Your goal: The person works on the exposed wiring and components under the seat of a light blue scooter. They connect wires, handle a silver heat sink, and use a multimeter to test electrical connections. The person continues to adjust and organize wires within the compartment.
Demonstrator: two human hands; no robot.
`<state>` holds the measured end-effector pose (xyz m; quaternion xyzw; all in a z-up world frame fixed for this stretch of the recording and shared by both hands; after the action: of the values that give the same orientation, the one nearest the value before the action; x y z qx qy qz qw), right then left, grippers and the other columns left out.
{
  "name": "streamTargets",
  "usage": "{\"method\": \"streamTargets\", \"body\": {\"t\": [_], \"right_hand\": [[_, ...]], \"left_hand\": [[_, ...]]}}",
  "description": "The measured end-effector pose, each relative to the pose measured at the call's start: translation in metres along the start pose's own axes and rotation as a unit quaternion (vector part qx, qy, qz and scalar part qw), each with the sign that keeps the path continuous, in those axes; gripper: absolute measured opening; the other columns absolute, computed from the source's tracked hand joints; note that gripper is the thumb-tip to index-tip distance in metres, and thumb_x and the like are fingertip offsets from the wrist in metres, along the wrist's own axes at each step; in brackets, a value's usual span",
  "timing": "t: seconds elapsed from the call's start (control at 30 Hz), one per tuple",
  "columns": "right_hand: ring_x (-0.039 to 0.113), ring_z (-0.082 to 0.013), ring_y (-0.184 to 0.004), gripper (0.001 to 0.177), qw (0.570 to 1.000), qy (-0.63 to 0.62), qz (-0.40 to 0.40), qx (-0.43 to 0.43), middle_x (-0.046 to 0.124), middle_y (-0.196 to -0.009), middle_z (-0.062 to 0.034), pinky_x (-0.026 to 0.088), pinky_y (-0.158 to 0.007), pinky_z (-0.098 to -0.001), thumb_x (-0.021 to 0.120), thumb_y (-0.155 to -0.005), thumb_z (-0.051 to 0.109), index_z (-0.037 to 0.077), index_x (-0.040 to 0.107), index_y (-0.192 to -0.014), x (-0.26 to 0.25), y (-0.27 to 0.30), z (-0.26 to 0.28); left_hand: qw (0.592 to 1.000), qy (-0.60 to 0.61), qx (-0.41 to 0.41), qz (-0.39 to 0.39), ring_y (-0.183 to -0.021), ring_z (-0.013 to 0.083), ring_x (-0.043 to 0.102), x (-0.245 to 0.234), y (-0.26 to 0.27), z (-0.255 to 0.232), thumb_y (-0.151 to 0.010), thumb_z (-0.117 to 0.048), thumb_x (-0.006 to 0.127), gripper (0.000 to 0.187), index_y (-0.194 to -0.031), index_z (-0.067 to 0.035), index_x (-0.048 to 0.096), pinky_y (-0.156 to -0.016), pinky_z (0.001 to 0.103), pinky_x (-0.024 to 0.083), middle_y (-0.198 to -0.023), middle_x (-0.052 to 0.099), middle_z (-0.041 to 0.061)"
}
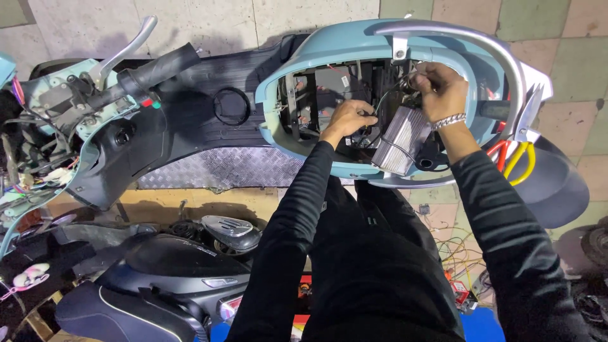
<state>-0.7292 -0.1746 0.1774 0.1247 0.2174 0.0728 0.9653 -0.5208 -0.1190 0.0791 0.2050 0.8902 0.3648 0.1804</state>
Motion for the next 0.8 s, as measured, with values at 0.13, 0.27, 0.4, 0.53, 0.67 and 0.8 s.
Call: {"method": "streamTargets", "body": {"t": [0.13, 0.27, 0.4, 0.53, 0.67, 0.8], "right_hand": [[0.073, -0.0386, -0.096, 0.011, 0.982, 0.144, -0.05, -0.11, 0.075, -0.094, -0.0161, 0.057, -0.085, -0.0465, 0.078, -0.1, 0.005, 0.007, 0.075, -0.11, -0.005, 0.016, -0.003], [0.071, -0.0446, -0.096, 0.025, 0.98, 0.151, -0.081, -0.106, 0.076, -0.097, -0.0196, 0.054, -0.087, -0.053, 0.077, -0.099, 0.004, 0.005, 0.068, -0.122, 0.003, 0.029, 0.011], [0.068, -0.0525, -0.099, 0.043, 0.973, 0.188, -0.075, -0.114, 0.074, -0.104, -0.0262, 0.052, -0.087, -0.062, 0.072, -0.101, 0.003, 0.004, 0.05, -0.138, 0.002, 0.035, 0.03], [0.068, -0.0527, -0.095, 0.037, 0.972, 0.172, -0.059, -0.149, 0.073, -0.102, -0.0262, 0.054, -0.083, -0.0614, 0.07, -0.103, 0.003, 0.001, 0.05, -0.134, 0.003, 0.042, 0.041], [0.073, -0.0354, -0.093, 0.024, 0.973, 0.163, -0.027, -0.159, 0.077, -0.095, -0.0055, 0.054, -0.088, -0.0488, 0.07, -0.105, 0.019, 0.008, 0.061, -0.123, 0.001, 0.05, 0.02], [0.075, -0.0313, -0.082, 0.007, 0.977, 0.116, -0.083, -0.156, 0.076, -0.083, -0.0057, 0.057, -0.08, -0.0404, 0.069, -0.109, 0.012, 0.007, 0.067, -0.112, -0.015, 0.053, 0.016]], "left_hand": [[1.0, -0.015, 0.012, -0.006, -0.132, 0.0316, 0.059, 0.0, -0.002, -0.006, -0.078, -0.045, 0.083, 0.055, -0.127, -0.023, 0.07, -0.112, 0.047, 0.047, -0.133, 0.069, 0.01], [0.995, 0.087, 0.03, -0.039, -0.144, 0.0289, 0.048, 0.001, -0.009, -0.034, -0.087, -0.066, 0.073, 0.067, -0.141, -0.029, 0.06, -0.121, 0.046, 0.038, -0.146, 0.061, 0.006], [0.994, 0.103, 0.03, -0.031, -0.141, 0.0365, 0.05, 0.004, -0.015, -0.089, -0.089, -0.072, 0.058, 0.073, -0.134, -0.014, 0.065, -0.117, 0.051, 0.042, -0.144, 0.061, 0.017], [0.992, 0.126, 0.0, -0.029, -0.132, 0.0377, 0.06, 0.022, -0.05, -0.102, -0.077, -0.063, 0.075, 0.076, -0.129, -0.008, 0.07, -0.109, 0.049, 0.05, -0.134, 0.068, 0.019], [0.987, 0.148, -0.019, -0.063, -0.119, 0.0373, 0.069, 0.03, -0.074, -0.088, -0.071, -0.058, 0.082, 0.063, -0.112, -0.011, 0.078, -0.1, 0.046, 0.057, -0.114, 0.078, 0.016], [0.986, 0.162, -0.015, -0.035, -0.119, 0.0392, 0.069, 0.01, -0.045, -0.093, -0.071, -0.064, 0.077, 0.07, -0.109, -0.006, 0.079, -0.098, 0.047, 0.057, -0.117, 0.076, 0.021]]}}
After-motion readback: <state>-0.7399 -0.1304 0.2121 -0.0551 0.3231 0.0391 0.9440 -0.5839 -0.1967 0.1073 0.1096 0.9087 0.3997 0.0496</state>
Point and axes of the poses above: each hand's wrist, its own y-axis away from the middle knuckle, its own x-axis out of the palm, z = x × y, the point moved 2 cm from there along -y, towards the middle knuckle
